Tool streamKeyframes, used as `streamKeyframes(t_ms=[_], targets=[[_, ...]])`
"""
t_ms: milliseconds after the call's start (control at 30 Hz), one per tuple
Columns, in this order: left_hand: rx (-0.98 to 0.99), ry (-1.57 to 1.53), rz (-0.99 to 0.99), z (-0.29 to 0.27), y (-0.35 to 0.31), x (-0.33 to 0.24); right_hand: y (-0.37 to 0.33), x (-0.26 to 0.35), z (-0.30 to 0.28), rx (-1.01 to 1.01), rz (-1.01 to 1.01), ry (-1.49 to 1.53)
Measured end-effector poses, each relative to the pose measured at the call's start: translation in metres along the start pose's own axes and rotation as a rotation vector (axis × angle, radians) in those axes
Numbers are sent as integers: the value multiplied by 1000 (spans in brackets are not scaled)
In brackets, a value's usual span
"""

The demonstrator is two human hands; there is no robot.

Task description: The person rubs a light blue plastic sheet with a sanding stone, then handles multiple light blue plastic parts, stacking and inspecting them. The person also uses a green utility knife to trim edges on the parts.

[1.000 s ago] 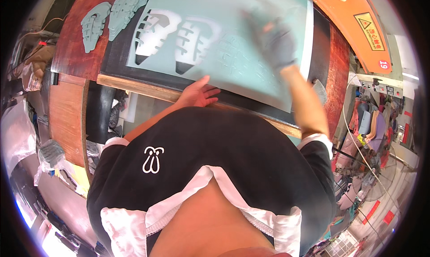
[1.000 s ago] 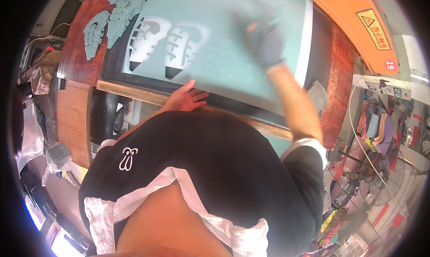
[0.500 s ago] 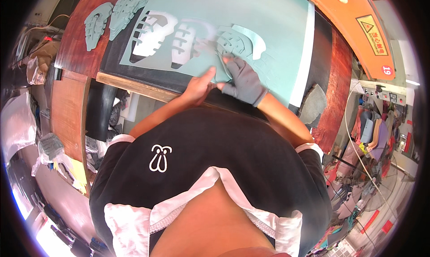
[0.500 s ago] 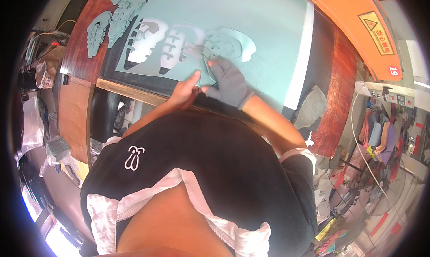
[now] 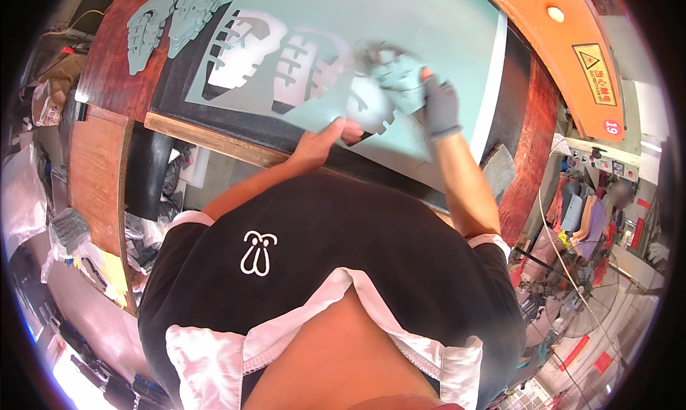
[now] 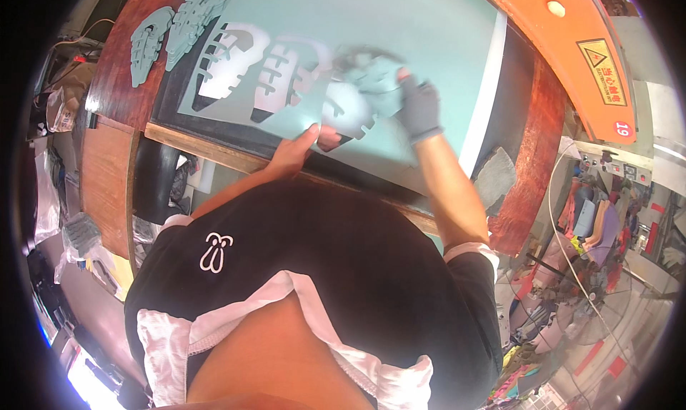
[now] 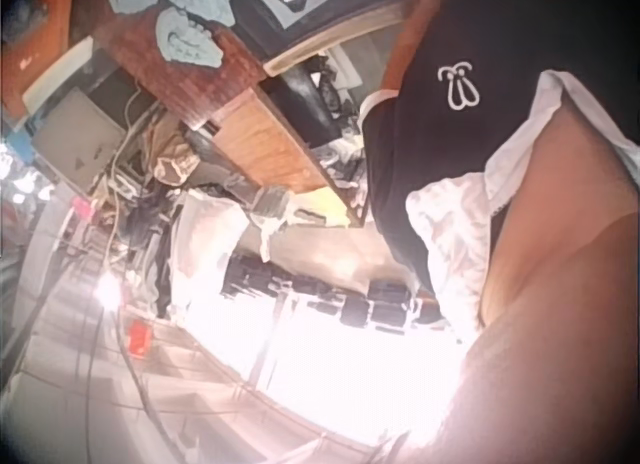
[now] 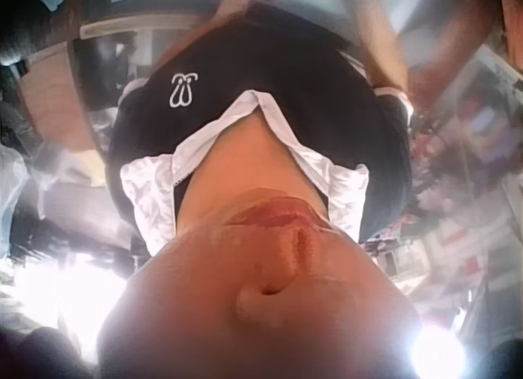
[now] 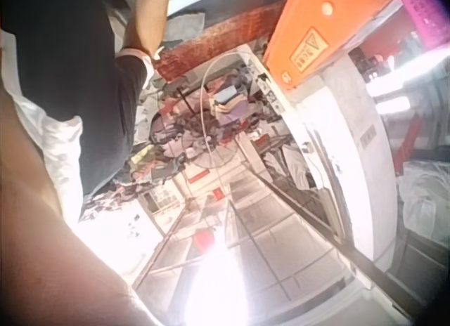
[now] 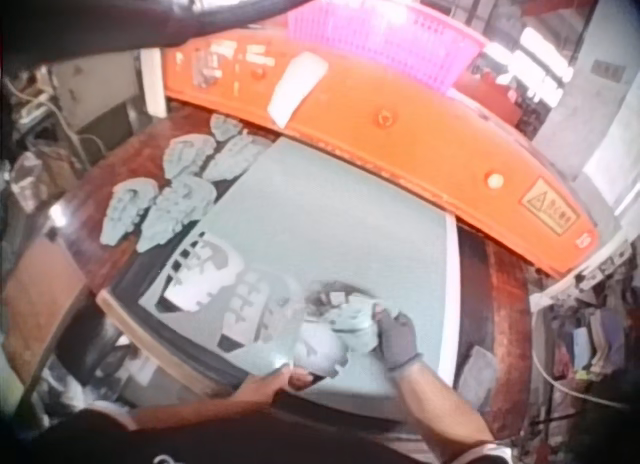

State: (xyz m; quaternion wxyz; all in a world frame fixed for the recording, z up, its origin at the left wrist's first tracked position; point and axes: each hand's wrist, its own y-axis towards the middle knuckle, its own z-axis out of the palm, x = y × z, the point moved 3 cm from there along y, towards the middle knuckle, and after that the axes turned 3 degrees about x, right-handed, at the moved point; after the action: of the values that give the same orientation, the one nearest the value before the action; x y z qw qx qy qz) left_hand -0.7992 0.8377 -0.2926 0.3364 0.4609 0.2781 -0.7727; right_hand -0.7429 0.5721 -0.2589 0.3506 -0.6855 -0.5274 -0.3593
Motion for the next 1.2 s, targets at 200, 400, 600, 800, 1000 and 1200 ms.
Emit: streamKeyframes(t_ms=[200,400,600,800,1000,1200], targets=[[-142,-188,-219,-6,-11,10,101,32,-104,-272,70,600],[-190,-192,-173,3,-10,-4,158,98,-111,-297,-24,156],[-186,-184,-289,12,-25,-12,124,130,-97,-270,-48,-279],[103,753,-293,0,-42,-74,54,113,-64,-17,-60,277],[-212,1187,521,41,89,-96,29,89,-40,-51,-11,564],[-194,916,440,44,124,-62,8,68,-29,-1,12,756]])
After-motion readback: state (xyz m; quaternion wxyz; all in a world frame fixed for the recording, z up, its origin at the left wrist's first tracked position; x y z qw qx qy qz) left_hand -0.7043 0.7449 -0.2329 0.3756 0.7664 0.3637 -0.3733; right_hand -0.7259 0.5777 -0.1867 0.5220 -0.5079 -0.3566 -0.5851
